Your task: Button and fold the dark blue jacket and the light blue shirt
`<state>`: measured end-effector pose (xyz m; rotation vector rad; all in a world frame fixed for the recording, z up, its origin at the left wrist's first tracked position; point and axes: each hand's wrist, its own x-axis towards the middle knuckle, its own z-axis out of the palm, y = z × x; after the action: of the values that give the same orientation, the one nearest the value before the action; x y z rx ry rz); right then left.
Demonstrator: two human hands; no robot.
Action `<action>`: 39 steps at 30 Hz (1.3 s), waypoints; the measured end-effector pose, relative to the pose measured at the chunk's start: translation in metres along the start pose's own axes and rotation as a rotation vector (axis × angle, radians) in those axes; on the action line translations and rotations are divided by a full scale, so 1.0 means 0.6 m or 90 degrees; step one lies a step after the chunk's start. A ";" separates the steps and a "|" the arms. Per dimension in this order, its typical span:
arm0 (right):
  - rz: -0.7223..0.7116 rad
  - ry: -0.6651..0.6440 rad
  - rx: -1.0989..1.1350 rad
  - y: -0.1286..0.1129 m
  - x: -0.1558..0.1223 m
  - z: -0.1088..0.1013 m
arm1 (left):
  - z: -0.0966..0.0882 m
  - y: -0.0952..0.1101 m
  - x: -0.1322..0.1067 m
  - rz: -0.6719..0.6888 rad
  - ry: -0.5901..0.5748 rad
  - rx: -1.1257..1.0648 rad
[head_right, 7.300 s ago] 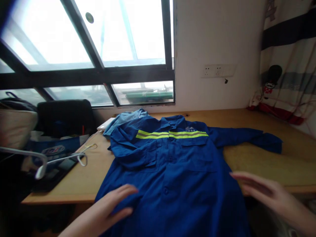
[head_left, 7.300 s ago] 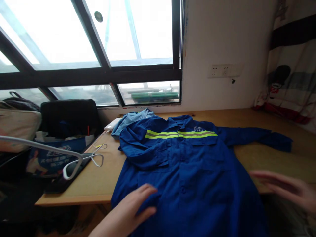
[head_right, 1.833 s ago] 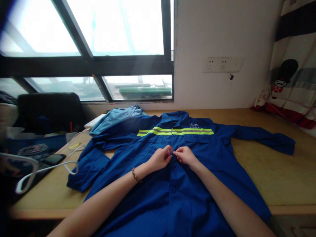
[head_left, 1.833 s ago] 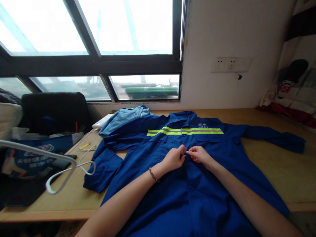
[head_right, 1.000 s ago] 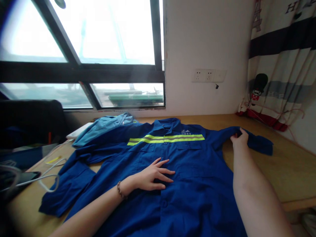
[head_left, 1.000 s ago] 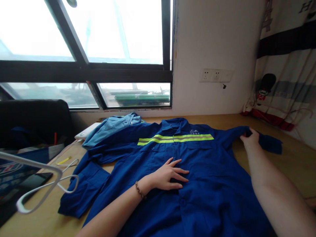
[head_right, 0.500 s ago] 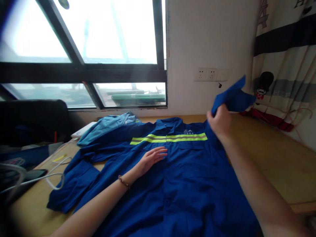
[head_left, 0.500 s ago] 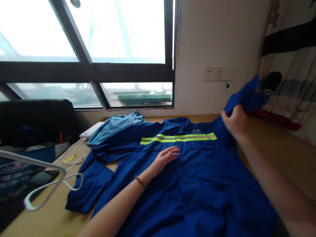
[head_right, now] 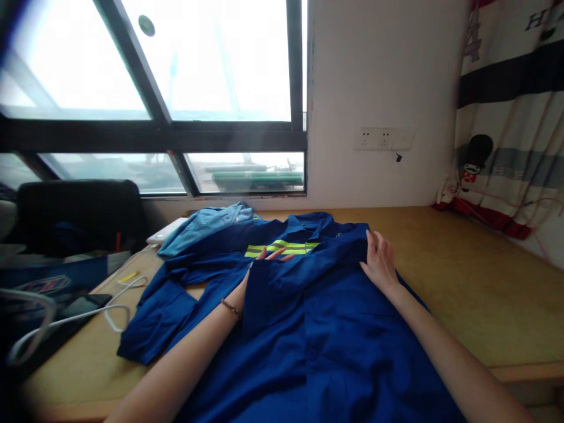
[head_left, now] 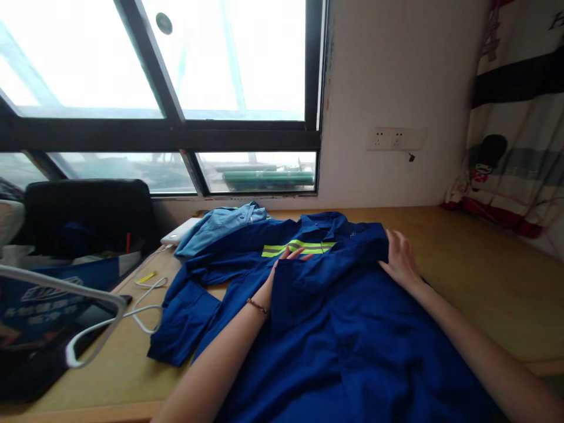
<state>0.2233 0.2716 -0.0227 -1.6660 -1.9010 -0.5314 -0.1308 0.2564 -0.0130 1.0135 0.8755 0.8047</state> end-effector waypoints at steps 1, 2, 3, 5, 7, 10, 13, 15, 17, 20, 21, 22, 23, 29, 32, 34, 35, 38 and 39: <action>0.003 -0.012 0.024 0.014 0.003 0.004 | -0.005 0.002 0.004 -0.020 -0.022 0.004; 0.007 -0.047 0.057 0.026 0.005 0.008 | -0.010 0.005 0.005 -0.042 -0.052 0.014; 0.011 -0.104 0.094 0.038 0.006 0.013 | -0.017 0.008 0.004 -0.063 -0.091 0.041; 0.004 -0.247 0.148 0.056 0.008 0.020 | -0.028 0.016 -0.005 -0.077 -0.194 0.156; 0.006 -0.321 0.149 0.068 0.008 0.018 | -0.034 0.030 -0.018 -0.039 -0.295 0.340; 0.039 -0.210 0.094 0.075 0.003 -0.008 | -0.028 0.063 -0.038 0.080 -0.232 0.675; 0.023 -0.080 0.003 0.079 -0.015 -0.047 | -0.016 0.103 -0.061 0.232 0.156 0.929; -0.001 -0.085 -0.067 0.084 -0.036 -0.065 | -0.016 0.125 -0.081 0.319 0.343 1.016; 0.001 -0.155 -0.105 0.090 -0.063 -0.071 | -0.028 0.134 -0.101 0.374 0.369 1.076; 0.046 -0.306 -0.087 0.096 -0.103 -0.068 | -0.069 0.116 -0.123 0.360 0.291 1.154; 0.056 -0.346 -0.067 0.095 -0.110 -0.068 | -0.087 0.102 -0.126 0.326 0.260 1.169; 0.060 -0.370 -0.045 0.092 -0.111 -0.069 | -0.105 0.087 -0.129 0.281 0.231 1.170; 0.052 -0.378 -0.022 0.086 -0.105 -0.071 | -0.123 0.072 -0.130 0.230 0.205 1.154; -0.061 -0.269 0.091 0.040 0.035 -0.039 | -0.173 0.029 -0.110 -0.013 0.400 0.907; -0.084 -0.263 0.085 0.032 0.095 0.035 | -0.156 0.036 -0.090 -0.119 0.399 0.563; -0.066 -0.273 0.064 0.034 0.112 0.088 | -0.139 0.042 -0.083 -0.098 0.325 0.302; -0.056 -0.274 0.054 0.037 0.115 0.112 | -0.132 0.045 -0.082 -0.064 0.288 0.220; -0.033 -0.289 0.055 0.053 0.117 0.162 | -0.121 0.051 -0.083 -0.002 0.225 0.195; -0.027 -0.304 0.069 0.061 0.118 0.172 | -0.123 0.054 -0.082 -0.002 0.220 0.224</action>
<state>0.2390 0.3955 -0.0595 -1.7977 -2.2531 -0.0368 -0.2226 0.2506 0.0081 1.1967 1.3491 0.8548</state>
